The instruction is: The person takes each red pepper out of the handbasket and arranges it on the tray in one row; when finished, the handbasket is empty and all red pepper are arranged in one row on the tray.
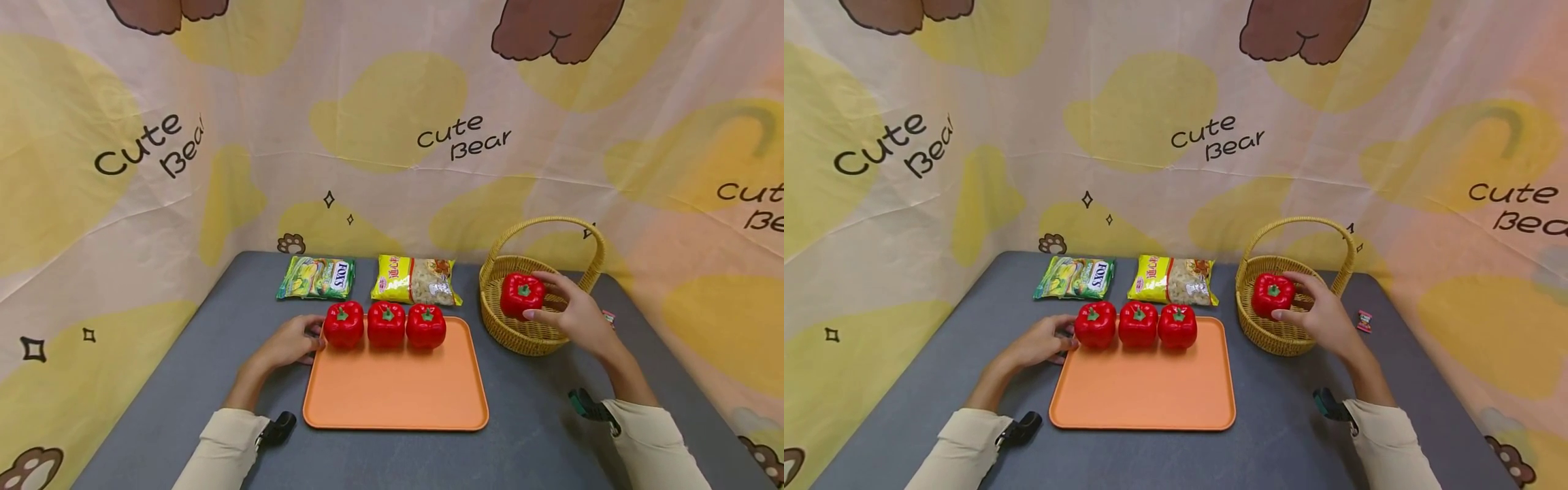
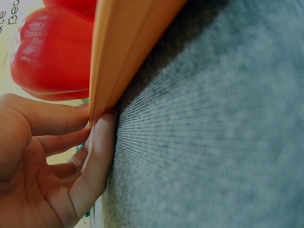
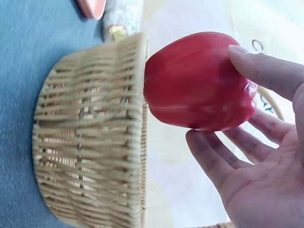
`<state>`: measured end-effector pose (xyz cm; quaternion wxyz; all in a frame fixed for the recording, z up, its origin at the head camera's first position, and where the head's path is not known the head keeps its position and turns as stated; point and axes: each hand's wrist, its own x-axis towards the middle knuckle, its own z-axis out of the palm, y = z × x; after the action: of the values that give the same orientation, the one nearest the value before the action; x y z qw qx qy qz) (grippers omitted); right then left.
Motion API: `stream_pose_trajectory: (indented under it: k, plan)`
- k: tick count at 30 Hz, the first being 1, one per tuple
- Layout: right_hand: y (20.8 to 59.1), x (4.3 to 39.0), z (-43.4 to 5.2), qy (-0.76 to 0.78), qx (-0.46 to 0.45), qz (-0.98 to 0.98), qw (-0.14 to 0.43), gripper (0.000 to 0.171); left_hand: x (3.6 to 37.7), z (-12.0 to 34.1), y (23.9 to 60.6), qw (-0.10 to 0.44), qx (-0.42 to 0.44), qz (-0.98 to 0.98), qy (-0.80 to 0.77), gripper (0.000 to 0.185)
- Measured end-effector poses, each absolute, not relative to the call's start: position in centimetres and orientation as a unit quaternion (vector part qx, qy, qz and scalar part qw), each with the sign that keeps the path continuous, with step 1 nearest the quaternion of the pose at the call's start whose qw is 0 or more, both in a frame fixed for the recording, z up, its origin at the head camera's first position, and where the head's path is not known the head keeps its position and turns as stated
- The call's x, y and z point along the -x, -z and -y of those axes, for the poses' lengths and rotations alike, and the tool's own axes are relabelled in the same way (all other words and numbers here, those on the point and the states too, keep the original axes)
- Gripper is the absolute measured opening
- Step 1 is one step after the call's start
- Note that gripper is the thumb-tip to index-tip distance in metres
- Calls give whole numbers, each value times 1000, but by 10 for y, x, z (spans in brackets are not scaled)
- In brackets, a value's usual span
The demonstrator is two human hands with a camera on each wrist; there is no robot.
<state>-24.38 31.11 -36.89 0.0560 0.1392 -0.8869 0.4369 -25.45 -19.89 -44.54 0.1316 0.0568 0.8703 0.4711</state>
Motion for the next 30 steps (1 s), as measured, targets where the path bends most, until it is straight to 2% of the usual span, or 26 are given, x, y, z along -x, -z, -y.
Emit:
stream_pose_trajectory:
  k: [17, 30]
  plan:
    - [373, 229, -277, -456, -195, 866, 62, 69, 255, 200, 448, 129, -74, -865, -480, 49]
    - [390, 230, -255, -480, -215, 850, 34, 71, 256, 199, 448, 130, -63, -869, -474, 48]
